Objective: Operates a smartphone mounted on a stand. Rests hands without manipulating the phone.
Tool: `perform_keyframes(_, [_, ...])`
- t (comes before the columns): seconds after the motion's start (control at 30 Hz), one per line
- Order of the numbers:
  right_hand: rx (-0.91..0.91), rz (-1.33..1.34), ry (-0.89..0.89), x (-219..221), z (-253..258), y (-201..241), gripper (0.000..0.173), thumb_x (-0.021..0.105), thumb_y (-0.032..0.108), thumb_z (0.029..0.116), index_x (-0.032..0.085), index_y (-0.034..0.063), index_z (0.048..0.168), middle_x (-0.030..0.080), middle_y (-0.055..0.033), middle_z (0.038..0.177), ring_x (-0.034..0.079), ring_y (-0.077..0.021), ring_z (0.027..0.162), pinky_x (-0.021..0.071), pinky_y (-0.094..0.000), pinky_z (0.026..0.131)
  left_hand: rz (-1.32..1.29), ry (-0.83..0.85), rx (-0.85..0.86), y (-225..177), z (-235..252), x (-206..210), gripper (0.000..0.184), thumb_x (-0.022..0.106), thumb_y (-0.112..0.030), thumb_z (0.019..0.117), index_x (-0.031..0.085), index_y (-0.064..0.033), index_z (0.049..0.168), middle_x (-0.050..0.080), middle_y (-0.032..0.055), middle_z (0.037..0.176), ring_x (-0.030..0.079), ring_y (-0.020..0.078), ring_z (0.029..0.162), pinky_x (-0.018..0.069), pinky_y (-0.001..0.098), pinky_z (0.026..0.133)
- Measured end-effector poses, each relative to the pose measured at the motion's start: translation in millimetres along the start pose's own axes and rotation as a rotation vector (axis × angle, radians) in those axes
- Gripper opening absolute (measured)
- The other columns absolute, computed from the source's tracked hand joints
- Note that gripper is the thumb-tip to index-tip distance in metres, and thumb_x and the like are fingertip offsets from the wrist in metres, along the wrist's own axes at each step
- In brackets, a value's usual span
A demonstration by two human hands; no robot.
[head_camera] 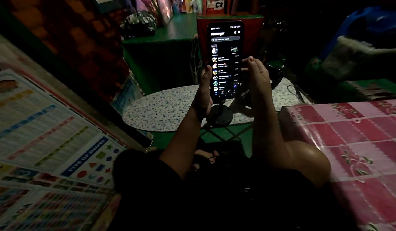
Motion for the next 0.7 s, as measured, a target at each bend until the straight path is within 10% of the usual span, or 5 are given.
perform_keyframes(0.13, [-0.279,0.137,0.059,1,7,-7,0.031,0.044,0.022,0.1107,0.051,-0.002,0.128,0.062,0.0026,0.095,0.061,0.0036,0.081,0.0533,-0.0179,0.076,-0.041,0.01,0.037,-2,-1,1,0.058,0.015,-0.056,0.1072,0.017,-0.0304,0.159,0.053,0.0114,0.144,0.067,0.0274,0.111,0.0613,0.0433,0.078])
perform_keyframes(0.3, [-0.311,0.066,0.054,6,6,-7,0.043,0.052,0.023,0.1071,0.044,-0.0054,0.139,0.061,-0.0054,0.101,0.064,-0.0045,0.082,0.0571,-0.0234,0.074,-0.058,-0.014,0.049,-2,-2,-2,0.057,0.016,-0.055,0.1073,0.021,-0.0333,0.159,0.051,0.0121,0.146,0.066,0.0294,0.113,0.0611,0.0445,0.078])
perform_keyframes(0.4, [0.26,-0.079,0.106,7,-5,17,0.046,0.053,0.009,0.1078,0.036,0.0052,0.151,0.06,-0.0098,0.119,0.063,-0.0137,0.102,0.0522,-0.0318,0.097,-0.06,-0.002,0.058,-3,-4,-3,0.058,0.019,-0.057,0.1069,0.019,-0.0326,0.16,0.045,0.0118,0.151,0.064,0.0288,0.118,0.0608,0.0444,0.081])
perform_keyframes(0.47, [-0.269,0.039,0.051,0,5,-3,0.049,0.058,0.016,0.1025,0.041,-0.0061,0.143,0.061,-0.0085,0.105,0.065,-0.0078,0.085,0.0575,-0.0237,0.074,-0.054,0.007,0.06,-3,-7,-3,0.06,0.019,-0.059,0.1065,0.019,-0.0326,0.161,0.044,0.0106,0.152,0.064,0.0286,0.119,0.0609,0.0444,0.08])
perform_keyframes(0.7, [-0.31,0.135,0.107,-6,10,-8,0.054,0.062,0.018,0.101,0.038,-0.002,0.145,0.062,-0.0037,0.107,0.064,-0.0049,0.083,0.0574,-0.0231,0.074,-0.056,-0.003,0.041,-2,-12,-5,0.059,0.017,-0.059,0.1064,0.021,-0.0349,0.16,0.046,0.0093,0.151,0.064,0.0284,0.116,0.0605,0.0431,0.077])
Point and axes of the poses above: each hand's wrist, its own z-axis towards the middle knuckle, its own x-axis out of the palm, y = z × x, the point moved 9 cm from there along z, towards the middle knuckle
